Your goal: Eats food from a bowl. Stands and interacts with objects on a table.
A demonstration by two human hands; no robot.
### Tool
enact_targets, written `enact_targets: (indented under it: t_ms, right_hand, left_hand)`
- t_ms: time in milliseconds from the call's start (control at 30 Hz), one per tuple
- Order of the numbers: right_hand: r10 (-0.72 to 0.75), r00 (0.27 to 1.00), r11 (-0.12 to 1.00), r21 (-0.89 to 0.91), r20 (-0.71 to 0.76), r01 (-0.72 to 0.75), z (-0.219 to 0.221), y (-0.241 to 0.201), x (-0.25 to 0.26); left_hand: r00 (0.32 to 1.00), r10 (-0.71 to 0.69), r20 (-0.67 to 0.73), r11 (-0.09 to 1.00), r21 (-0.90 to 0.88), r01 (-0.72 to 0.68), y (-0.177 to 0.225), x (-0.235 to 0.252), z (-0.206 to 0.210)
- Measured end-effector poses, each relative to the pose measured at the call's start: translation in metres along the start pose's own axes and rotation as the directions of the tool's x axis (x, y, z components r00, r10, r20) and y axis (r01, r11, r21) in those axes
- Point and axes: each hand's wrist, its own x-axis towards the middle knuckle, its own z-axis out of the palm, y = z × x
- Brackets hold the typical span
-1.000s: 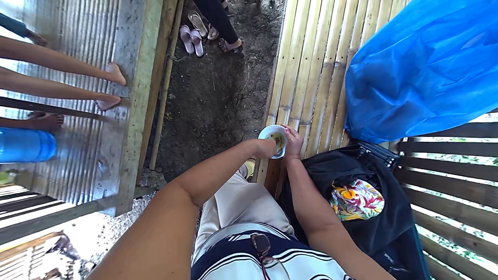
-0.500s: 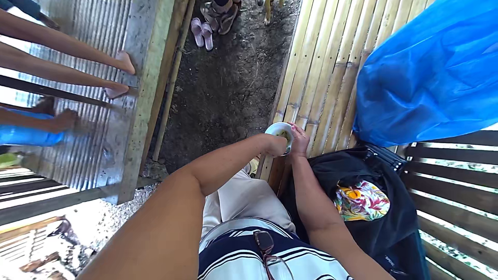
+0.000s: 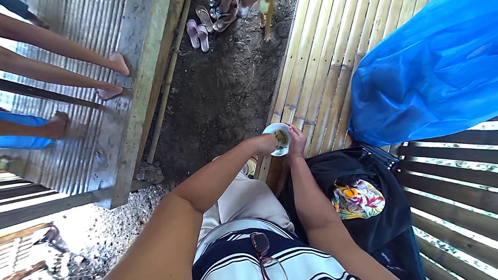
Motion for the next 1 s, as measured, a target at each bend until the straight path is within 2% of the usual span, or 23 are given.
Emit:
enact_targets:
  t_ms: [200,433,700,900,1000]
  right_hand:
    - [-0.016,1.0,1.0,0.011,-0.004,0.016,0.0,0.001,0.001]
    - [-0.01,1.0,1.0,0.022,-0.004,0.01,0.0,0.002,0.002]
    - [-0.041,0.998,0.999,0.019,-0.037,0.041,0.004,0.002,-0.002]
    - [-0.056,0.996,0.998,0.001,-0.063,0.056,0.005,0.004,-0.005]
    - [-0.047,0.995,0.999,0.022,-0.088,0.049,0.007,-0.001,-0.004]
  left_hand:
    - [0.999,0.038,-0.012,0.995,0.096,-0.037,0.008,0.008,0.009]
    - [0.999,0.021,-0.025,0.994,0.109,-0.018,0.018,0.014,0.015]
    - [0.996,-0.007,0.085,0.994,0.106,-0.002,0.02,0.021,0.003]
    - [0.995,0.008,0.098,0.962,0.27,-0.034,0.038,0.015,0.001]
    - [0.989,-0.027,0.145,0.98,0.199,-0.003,0.032,0.017,-0.008]
